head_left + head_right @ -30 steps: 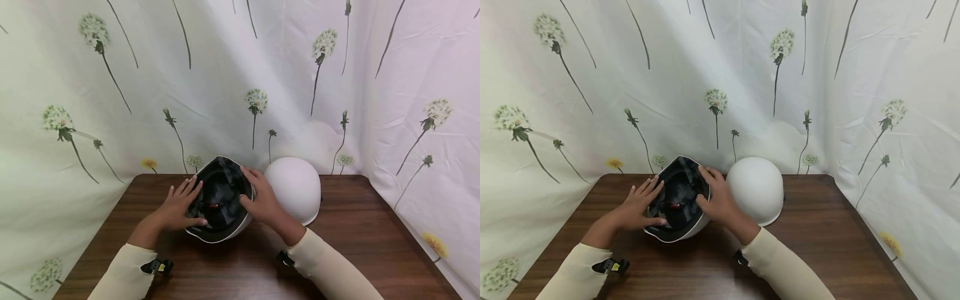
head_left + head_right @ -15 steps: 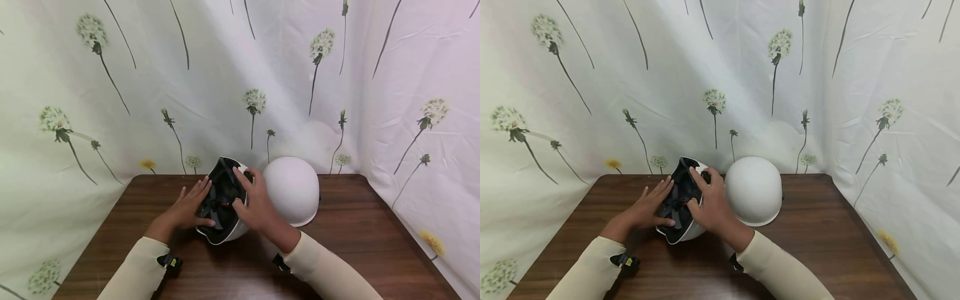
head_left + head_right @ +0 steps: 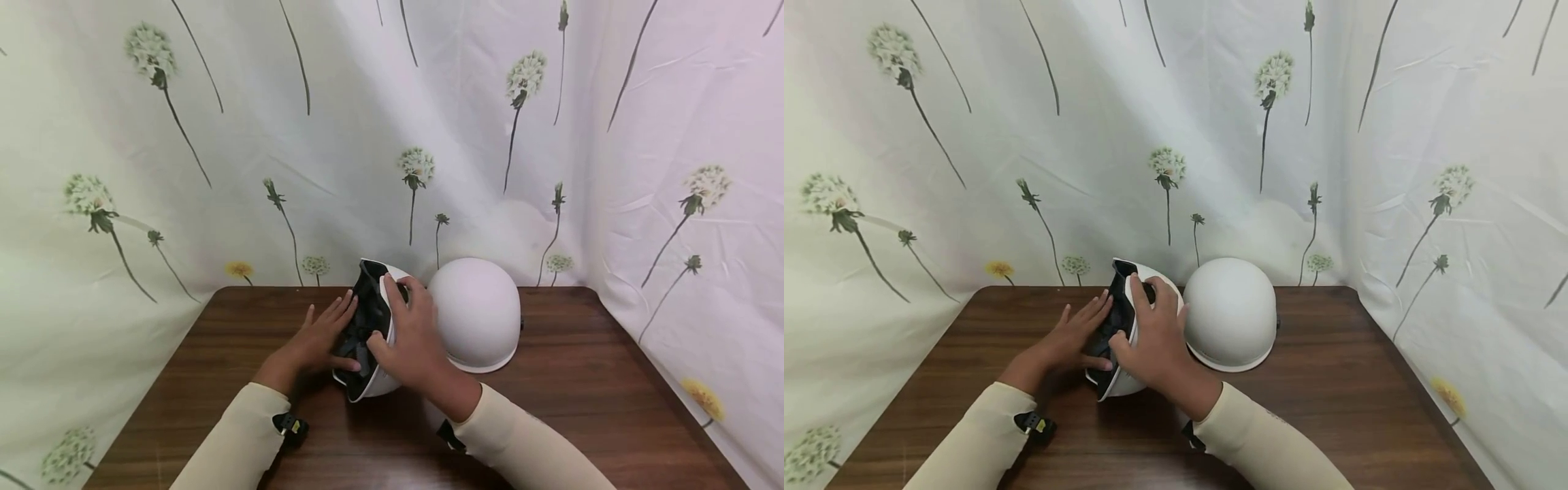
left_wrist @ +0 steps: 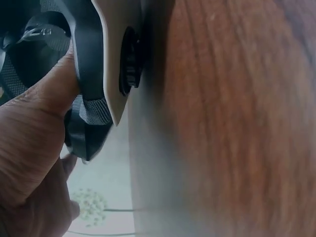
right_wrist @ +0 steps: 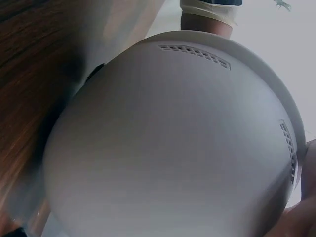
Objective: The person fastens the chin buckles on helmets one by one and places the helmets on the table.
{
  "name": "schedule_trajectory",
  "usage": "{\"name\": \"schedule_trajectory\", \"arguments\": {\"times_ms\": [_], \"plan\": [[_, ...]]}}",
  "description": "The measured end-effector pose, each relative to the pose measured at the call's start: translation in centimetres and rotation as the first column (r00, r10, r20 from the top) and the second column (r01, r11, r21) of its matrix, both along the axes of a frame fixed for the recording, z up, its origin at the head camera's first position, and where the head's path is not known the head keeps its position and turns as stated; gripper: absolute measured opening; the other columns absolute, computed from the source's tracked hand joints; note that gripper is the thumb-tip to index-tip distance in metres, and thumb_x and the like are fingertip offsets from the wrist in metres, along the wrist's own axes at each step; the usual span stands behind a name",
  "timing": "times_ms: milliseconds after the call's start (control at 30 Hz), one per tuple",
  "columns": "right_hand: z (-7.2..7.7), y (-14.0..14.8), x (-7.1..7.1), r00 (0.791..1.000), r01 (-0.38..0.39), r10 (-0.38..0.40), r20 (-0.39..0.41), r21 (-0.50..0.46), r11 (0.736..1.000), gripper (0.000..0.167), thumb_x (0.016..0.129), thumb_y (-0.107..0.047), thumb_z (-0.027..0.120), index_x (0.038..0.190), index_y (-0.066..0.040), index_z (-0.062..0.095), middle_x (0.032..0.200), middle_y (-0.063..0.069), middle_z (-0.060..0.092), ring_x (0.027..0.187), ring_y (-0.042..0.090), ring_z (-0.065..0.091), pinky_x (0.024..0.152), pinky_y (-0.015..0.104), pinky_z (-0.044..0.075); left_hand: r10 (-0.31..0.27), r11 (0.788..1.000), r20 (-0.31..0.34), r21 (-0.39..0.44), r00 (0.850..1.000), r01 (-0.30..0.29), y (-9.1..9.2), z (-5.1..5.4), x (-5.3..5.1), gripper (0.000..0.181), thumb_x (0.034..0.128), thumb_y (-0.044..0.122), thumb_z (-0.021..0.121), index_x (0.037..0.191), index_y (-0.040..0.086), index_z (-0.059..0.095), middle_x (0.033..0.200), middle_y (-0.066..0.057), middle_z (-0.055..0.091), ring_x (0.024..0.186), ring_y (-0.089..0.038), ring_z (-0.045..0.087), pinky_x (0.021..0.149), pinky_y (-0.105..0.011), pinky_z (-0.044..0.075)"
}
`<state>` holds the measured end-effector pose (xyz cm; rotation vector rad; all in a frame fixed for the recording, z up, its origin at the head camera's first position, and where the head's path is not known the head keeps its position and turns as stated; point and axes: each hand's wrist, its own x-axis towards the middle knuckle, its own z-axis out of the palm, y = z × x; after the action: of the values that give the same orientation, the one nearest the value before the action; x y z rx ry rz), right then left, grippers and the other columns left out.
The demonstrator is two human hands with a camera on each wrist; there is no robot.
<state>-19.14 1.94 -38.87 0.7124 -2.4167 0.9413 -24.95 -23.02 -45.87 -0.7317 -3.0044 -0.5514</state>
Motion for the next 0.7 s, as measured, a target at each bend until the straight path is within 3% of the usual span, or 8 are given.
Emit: {"name": "schedule_trajectory", "arguments": {"times_ms": [167, 333, 500, 700], "plan": [[-0.1, -0.6, 0.4, 0.998, 0.050, -0.047, -0.050, 0.056, 0.997, 0.090, 0.088, -0.029, 0.072, 0.170, -0.010, 0.039, 0.161, 0.021, 0.042, 0.149, 0.041, 0.043, 0.113, 0.076, 0.038, 0.001, 0.999, 0.012, 0.037, 1.000, -0.001, 0.3, -0.6, 0.0, 0.138, 0.0803, 0.059, 0.092, 0.177, 0.014, 0.005, 0.186, -0.012, 0.008, 0.170, -0.045, 0.017, 0.127, -0.084, 0.002], [0.0, -1.4, 0.6, 0.997, 0.074, -0.072, -0.021, 0.069, 0.995, 0.090, 0.091, -0.035, 0.072, 0.171, -0.015, 0.036, 0.164, 0.019, 0.040, 0.153, 0.039, 0.039, 0.114, 0.084, 0.032, 0.010, 0.996, 0.010, 0.089, 1.000, -0.011, 0.3, -1.1, -0.3, 0.147, 0.0776, 0.056, 0.096, 0.176, 0.007, -0.002, 0.184, -0.017, 0.014, 0.168, -0.047, 0.023, 0.126, -0.085, 0.002], [0.1, -1.7, 0.6, 0.995, 0.099, -0.098, -0.008, 0.063, 0.993, 0.090, 0.090, -0.036, 0.074, 0.170, -0.016, 0.038, 0.164, 0.018, 0.041, 0.154, 0.038, 0.037, 0.116, 0.085, 0.030, 0.008, 0.992, 0.009, 0.130, 1.000, -0.010, 0.5, -1.4, -0.8, 0.153, 0.0744, 0.056, 0.098, 0.175, 0.005, -0.005, 0.184, -0.018, 0.013, 0.167, -0.049, 0.024, 0.125, -0.087, 0.003], [-0.1, -1.6, 0.8, 0.993, 0.115, -0.115, -0.024, -0.007, 0.993, 0.089, 0.086, -0.037, 0.082, 0.160, -0.010, 0.041, 0.161, 0.014, 0.045, 0.151, 0.034, 0.042, 0.116, 0.083, 0.031, -0.005, 0.980, 0.067, 0.197, 0.998, -0.009, 0.7, -0.7, -0.7, 0.156, 0.0739, 0.051, 0.100, 0.175, 0.008, -0.011, 0.184, -0.018, 0.011, 0.168, -0.049, 0.022, 0.125, -0.086, -0.001]]}}
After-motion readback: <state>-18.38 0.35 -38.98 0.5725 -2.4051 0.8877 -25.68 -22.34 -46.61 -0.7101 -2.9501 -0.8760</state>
